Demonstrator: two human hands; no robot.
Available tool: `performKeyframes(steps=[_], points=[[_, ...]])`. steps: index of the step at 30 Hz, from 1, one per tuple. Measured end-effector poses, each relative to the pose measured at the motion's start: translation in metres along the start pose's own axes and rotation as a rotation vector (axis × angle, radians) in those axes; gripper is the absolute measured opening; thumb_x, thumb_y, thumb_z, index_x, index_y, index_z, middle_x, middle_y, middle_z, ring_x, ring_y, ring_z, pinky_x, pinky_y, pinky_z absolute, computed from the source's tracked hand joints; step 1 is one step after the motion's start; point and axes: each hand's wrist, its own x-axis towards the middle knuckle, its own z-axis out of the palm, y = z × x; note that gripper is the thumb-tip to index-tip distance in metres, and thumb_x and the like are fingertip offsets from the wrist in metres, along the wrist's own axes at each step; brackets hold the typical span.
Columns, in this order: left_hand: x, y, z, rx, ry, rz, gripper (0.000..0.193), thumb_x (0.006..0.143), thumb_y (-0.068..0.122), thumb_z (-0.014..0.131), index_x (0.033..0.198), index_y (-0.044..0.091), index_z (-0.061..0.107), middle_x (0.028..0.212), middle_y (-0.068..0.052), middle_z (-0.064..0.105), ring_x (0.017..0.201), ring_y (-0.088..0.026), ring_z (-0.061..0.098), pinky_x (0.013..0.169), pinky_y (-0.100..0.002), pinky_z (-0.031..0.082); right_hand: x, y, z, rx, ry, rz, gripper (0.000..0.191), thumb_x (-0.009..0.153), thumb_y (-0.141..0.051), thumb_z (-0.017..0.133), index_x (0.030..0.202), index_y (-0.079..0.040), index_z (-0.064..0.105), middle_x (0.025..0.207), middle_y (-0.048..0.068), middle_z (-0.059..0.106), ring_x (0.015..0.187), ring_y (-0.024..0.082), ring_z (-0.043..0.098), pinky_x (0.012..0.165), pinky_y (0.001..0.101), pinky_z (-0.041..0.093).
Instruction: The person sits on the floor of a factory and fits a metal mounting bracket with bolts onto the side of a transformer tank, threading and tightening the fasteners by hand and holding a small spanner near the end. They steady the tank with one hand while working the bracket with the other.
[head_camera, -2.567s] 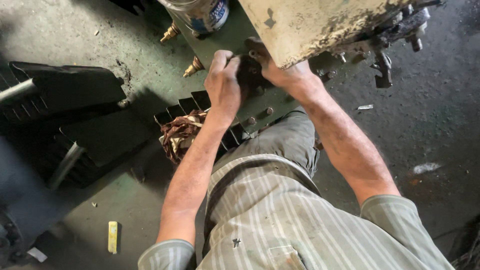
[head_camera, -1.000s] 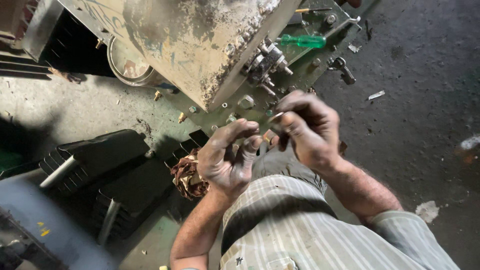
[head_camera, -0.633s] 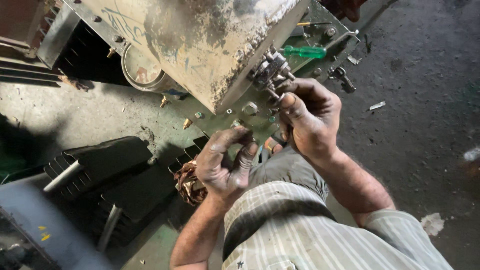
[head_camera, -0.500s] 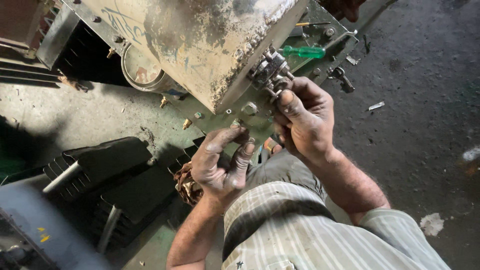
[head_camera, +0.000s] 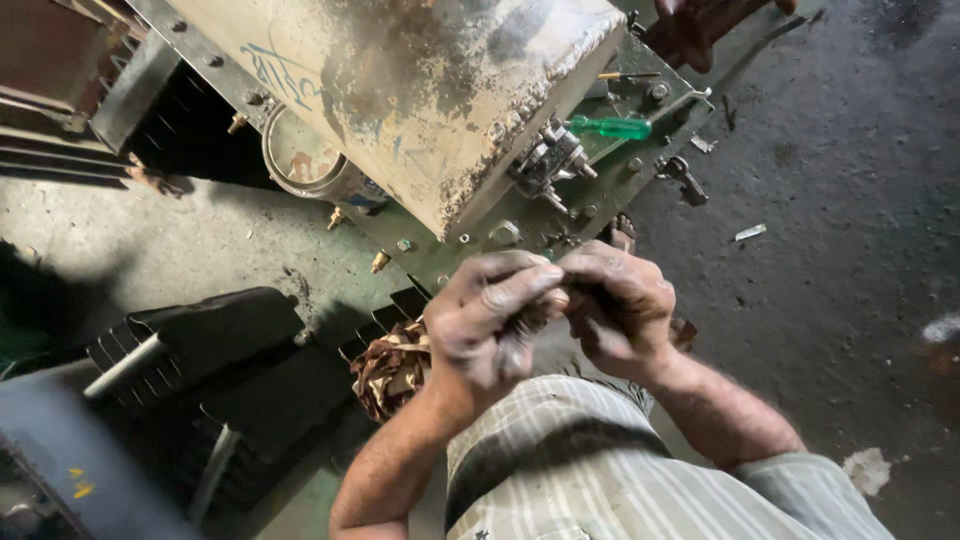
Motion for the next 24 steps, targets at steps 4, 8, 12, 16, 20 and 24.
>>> performKeyframes(steps=[4, 8, 12, 16, 20, 24], points=[[-0.02, -0.024, 0.003, -0.551, 0.161, -0.492, 0.014, 0.106, -0.005, 0.071, 0.12, -0.005, 0.07, 0.095, -0.012, 0.072, 0.086, -0.021, 0.073, 0.08, -0.038, 0.066, -0.03, 0.031, -0.021, -0.249, -0.015, 0.364, 0.03, 0.097, -0.005, 0.067, 0.126, 0.001, 0.063, 0.098, 0.011, 0.067, 0.08, 0.018, 0.066, 0.07, 0.0302, 0.056], [-0.041, -0.034, -0.008, -1.041, 0.349, -0.829, 0.027, 0.1, 0.003, 0.067, 0.126, -0.001, 0.066, 0.092, -0.009, 0.066, 0.076, -0.019, 0.066, 0.065, -0.035, 0.059, -0.066, 0.074, -0.089, -0.73, -0.322, 0.374, 0.046, 0.081, -0.001, 0.065, 0.127, -0.005, 0.06, 0.101, 0.015, 0.064, 0.088, 0.027, 0.064, 0.077, 0.0399, 0.055], [-0.051, -0.032, -0.019, -1.081, 0.378, -0.966, 0.025, 0.1, 0.008, 0.063, 0.123, -0.003, 0.065, 0.093, -0.009, 0.066, 0.079, -0.021, 0.067, 0.067, -0.036, 0.058, -0.112, 0.08, -0.126, -0.524, -0.408, 0.856, 0.053, 0.082, 0.01, 0.055, 0.132, -0.006, 0.055, 0.108, 0.011, 0.071, 0.1, 0.02, 0.073, 0.087, 0.0362, 0.059], [-0.046, -0.028, -0.024, -1.116, 0.38, -0.963, 0.024, 0.098, 0.011, 0.062, 0.117, -0.005, 0.065, 0.093, -0.01, 0.067, 0.082, -0.021, 0.067, 0.068, -0.038, 0.058, -0.098, 0.065, -0.106, -0.135, -0.159, 1.228, 0.05, 0.087, 0.006, 0.065, 0.133, -0.008, 0.055, 0.117, 0.01, 0.075, 0.108, 0.019, 0.074, 0.09, 0.0348, 0.059], [-0.037, -0.018, -0.023, -1.06, 0.257, -0.889, 0.024, 0.102, 0.012, 0.065, 0.118, -0.006, 0.067, 0.092, -0.009, 0.064, 0.078, -0.016, 0.059, 0.064, -0.031, 0.05, -0.042, 0.025, -0.059, 0.561, 0.182, 0.475, 0.04, 0.099, 0.006, 0.069, 0.138, 0.001, 0.059, 0.121, 0.02, 0.071, 0.106, 0.029, 0.076, 0.089, 0.0419, 0.066], [-0.028, -0.001, -0.02, -0.861, 0.182, -0.843, 0.022, 0.103, 0.013, 0.067, 0.114, -0.006, 0.067, 0.081, -0.005, 0.056, 0.07, -0.012, 0.051, 0.061, -0.027, 0.046, 0.013, 0.0, -0.019, 1.029, 0.392, 0.416, 0.036, 0.101, 0.009, 0.068, 0.135, 0.001, 0.057, 0.127, 0.018, 0.067, 0.115, 0.03, 0.073, 0.097, 0.0408, 0.063]])
